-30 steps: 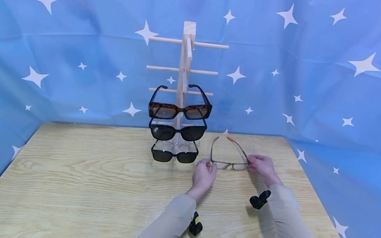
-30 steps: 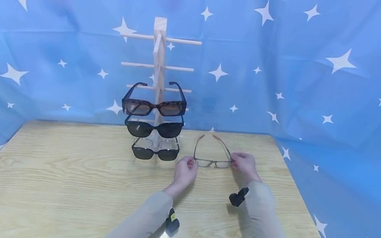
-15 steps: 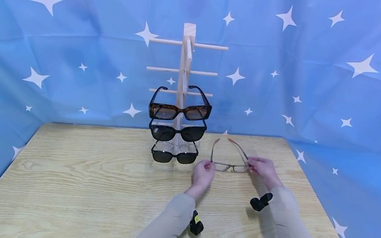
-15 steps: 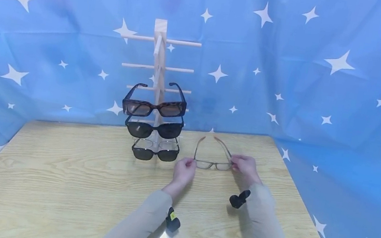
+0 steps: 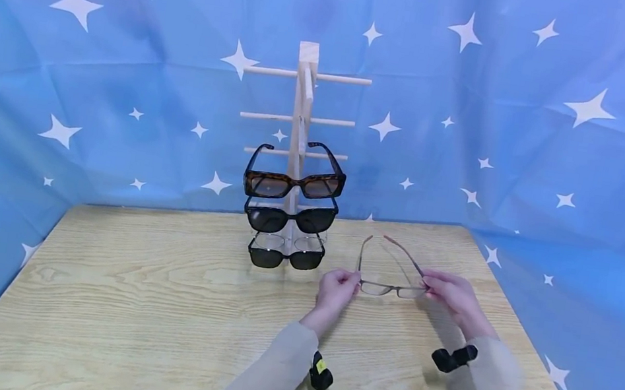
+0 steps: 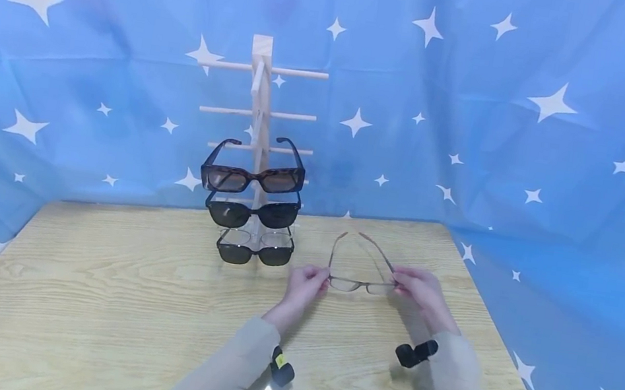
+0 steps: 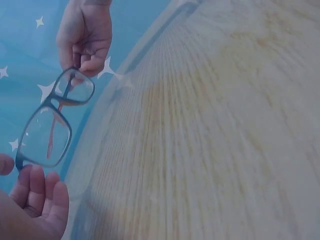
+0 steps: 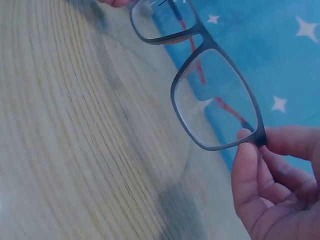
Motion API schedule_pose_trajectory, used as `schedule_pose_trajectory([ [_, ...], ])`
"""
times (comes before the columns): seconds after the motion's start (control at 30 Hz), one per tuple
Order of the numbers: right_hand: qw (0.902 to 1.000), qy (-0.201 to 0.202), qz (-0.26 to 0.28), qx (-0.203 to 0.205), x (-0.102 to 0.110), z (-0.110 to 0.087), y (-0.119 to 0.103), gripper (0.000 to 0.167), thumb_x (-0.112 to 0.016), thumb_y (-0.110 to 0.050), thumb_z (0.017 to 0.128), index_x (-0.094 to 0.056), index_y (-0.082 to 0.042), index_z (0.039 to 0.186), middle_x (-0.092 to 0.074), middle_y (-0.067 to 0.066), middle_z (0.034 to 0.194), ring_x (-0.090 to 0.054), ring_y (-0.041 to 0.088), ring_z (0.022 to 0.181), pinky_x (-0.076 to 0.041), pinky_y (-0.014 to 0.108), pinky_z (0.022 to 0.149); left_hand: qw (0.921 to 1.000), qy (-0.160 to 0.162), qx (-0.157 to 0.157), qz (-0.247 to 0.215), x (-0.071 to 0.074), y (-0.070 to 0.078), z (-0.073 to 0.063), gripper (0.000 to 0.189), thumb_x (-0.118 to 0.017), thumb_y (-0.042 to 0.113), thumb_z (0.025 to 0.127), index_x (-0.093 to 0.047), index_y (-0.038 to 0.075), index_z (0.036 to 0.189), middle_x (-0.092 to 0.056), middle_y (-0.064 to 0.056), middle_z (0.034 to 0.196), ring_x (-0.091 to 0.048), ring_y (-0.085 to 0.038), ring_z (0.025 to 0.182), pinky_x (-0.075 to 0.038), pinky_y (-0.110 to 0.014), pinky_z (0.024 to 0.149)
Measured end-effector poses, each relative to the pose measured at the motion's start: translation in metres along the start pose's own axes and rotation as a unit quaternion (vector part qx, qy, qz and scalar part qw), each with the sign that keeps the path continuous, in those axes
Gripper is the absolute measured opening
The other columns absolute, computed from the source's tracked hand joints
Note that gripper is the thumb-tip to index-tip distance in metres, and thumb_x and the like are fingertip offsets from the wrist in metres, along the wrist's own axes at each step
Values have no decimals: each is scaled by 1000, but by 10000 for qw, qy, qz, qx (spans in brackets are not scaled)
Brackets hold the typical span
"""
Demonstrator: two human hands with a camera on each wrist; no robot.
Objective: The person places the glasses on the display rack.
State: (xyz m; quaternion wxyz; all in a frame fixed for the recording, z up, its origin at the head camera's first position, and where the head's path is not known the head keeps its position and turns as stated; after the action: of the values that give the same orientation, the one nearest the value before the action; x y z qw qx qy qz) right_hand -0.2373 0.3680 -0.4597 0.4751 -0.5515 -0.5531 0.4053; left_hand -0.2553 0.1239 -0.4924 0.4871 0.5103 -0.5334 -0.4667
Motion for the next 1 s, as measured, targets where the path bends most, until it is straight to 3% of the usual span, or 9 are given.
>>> schedule_pose_trajectory([
  [0.13,9999,-83,93,26,7,-14,-1,23,-60,-4,91,-64,-1,114,-66,-4,85,-61,4,73,-54,18,67,9994,-311,-13,-139,-4,1,-3,15,-65,14,83,-70,0,83,-63,2,66,-56,-4,58,-50,-20,60],
  [0.23,9998,-96,194,-1,11,-24,-2,16,-61,-6,91,-69,-13,104,-67,-4,86,-62,5,74,-54,18,68,9963,-606,50,-610,-7,5,-8,14,-63,6,82,-68,-7,88,-63,0,67,-57,-5,59,-55,-27,64],
  [0.33,9992,-106,374,23,14,-35,-3,18,-60,-5,91,-70,-19,97,-67,-5,85,-62,5,76,-54,18,68,9911,-897,165,-968,-11,6,-12,16,-60,0,80,-66,-11,90,-61,-1,65,-55,-6,56,-57,-35,66],
  [0.43,9984,-130,549,47,15,-45,-5,24,-58,-3,91,-70,-24,90,-67,-5,84,-63,5,75,-54,18,68,9863,-1135,405,-1129,-15,4,-13,18,-59,-2,79,-66,-12,92,-59,0,63,-54,-5,53,-56,-30,61],
  [0.6,9977,-216,630,106,16,-60,-9,26,-57,-4,92,-72,-25,90,-67,-4,84,-61,5,73,-54,18,67,9796,-1485,637,-1194,-17,10,-21,26,-59,-2,80,-63,-14,102,-58,0,62,-54,-5,51,-50,-17,52],
  [0.73,9968,-338,669,277,16,-73,-17,27,-55,-4,93,-72,-25,94,-66,-3,86,-61,6,74,-54,19,67,9741,-1753,670,-1261,-17,20,-29,28,-59,-1,81,-62,-14,106,-57,1,62,-54,-4,51,-49,-16,51],
  [1.0,9908,-398,1058,739,11,-98,-42,31,-50,1,94,-73,-20,97,-67,-2,83,-61,5,69,-53,18,62,9654,-2143,665,-1328,-11,52,-46,19,-61,2,82,-64,-8,98,-57,-1,63,-55,-6,53,-49,-17,53],
])
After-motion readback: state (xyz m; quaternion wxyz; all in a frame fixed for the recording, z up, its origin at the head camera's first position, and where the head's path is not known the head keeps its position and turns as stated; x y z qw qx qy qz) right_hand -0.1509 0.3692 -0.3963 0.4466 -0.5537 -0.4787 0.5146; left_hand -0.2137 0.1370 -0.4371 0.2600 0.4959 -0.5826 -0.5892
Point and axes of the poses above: each hand's wrist, its own z-axis towards the middle knuckle, its own x-axis out of the back of the hand, y = z × x, the point moved 5 cm from there along z, towards the middle knuckle
